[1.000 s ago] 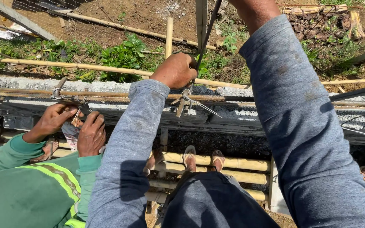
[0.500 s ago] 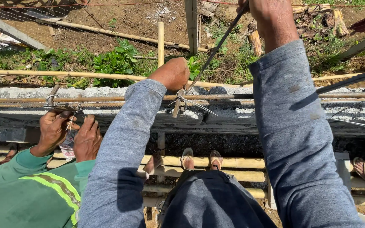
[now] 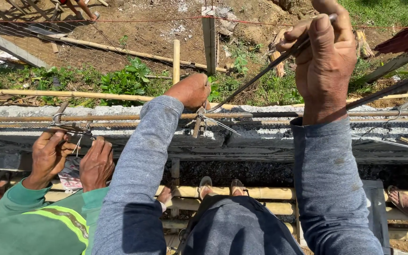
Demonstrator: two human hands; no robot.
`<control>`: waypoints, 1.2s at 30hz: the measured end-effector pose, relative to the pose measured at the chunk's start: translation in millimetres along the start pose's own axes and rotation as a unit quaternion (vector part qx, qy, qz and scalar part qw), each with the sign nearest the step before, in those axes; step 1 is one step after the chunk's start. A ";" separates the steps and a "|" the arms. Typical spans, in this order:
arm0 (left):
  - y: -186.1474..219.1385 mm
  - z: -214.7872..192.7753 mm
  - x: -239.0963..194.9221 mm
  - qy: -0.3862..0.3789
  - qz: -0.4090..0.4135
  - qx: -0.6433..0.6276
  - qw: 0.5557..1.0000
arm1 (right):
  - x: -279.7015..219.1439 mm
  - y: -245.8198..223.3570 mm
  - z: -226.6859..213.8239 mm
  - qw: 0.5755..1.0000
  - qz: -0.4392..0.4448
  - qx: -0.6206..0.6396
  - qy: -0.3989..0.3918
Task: Tie rebar together using wire and a hook tool at a construction site.
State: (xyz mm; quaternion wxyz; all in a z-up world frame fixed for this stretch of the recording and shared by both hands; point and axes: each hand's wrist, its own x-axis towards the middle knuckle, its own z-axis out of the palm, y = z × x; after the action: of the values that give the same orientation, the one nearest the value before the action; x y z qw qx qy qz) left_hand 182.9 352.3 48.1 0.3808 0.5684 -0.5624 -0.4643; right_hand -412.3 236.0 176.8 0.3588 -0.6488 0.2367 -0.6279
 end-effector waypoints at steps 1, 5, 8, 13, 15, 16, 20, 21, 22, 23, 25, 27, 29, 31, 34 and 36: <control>-55.9 -43.3 -26.6 0.079 0.038 -0.124 0.988 | -2.5 5.8 -2.5 0.996 0.024 0.081 0.020; -114.4 -54.1 -60.6 0.180 0.115 -0.171 0.962 | 5.4 -17.0 16.1 0.992 0.040 0.116 -0.042; -103.5 -53.6 -65.7 0.144 0.102 -0.177 0.968 | 40.3 -81.8 98.0 0.986 0.074 -0.108 -0.100; -117.7 -58.7 -62.3 0.133 0.051 -0.196 0.970 | 52.6 -64.0 182.2 0.937 -0.189 -0.187 -0.226; -121.3 -60.4 -71.0 0.137 0.057 -0.149 0.978 | 52.1 -51.1 209.6 0.930 -0.208 -0.156 -0.261; -122.1 -58.0 -68.7 0.140 0.059 -0.125 0.980 | 51.4 -46.5 223.5 0.924 -0.204 -0.152 -0.285; -106.7 -26.4 -51.4 0.141 0.057 -0.030 0.988 | 35.4 -23.2 283.7 0.913 -0.194 -0.152 -0.326; -82.7 -0.6 -37.0 0.140 0.057 -0.005 0.989 | 31.5 -22.8 294.3 0.912 -0.192 -0.149 -0.329; -52.3 18.8 -26.0 0.138 0.056 0.019 0.989 | 27.5 -22.2 304.8 0.912 -0.172 -0.168 -0.334; -18.1 33.0 -19.0 0.135 0.056 0.042 0.988 | 22.5 -20.8 314.7 0.910 -0.151 -0.187 -0.338; -6.5 55.7 4.9 0.130 0.054 0.089 0.986 | 22.6 -3.5 317.3 0.910 -0.148 -0.181 -0.341; 1.3 73.0 26.8 0.124 0.050 0.140 0.981 | 25.2 9.7 317.7 0.912 -0.144 -0.172 -0.343; 2.8 89.1 52.2 0.115 0.050 0.192 0.973 | 33.7 19.2 311.6 0.918 -0.149 -0.140 -0.341; 49.0 113.3 78.0 0.100 0.053 0.244 0.963 | 38.0 16.1 309.2 0.914 -0.138 -0.147 -0.352; 89.3 148.9 86.9 0.078 0.057 0.319 0.943 | 43.3 19.9 304.5 0.902 -0.132 -0.164 -0.377; 110.5 173.6 89.9 0.067 0.056 0.367 0.926 | 49.5 29.3 304.0 0.893 -0.138 -0.171 -0.393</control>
State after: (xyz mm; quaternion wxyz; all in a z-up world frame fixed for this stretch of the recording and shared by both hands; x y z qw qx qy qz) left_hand -20.5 270.0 96.3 0.2080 0.6657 -0.6976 -0.1639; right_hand -103.8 231.1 200.4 0.2154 -0.9201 0.0884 -0.3148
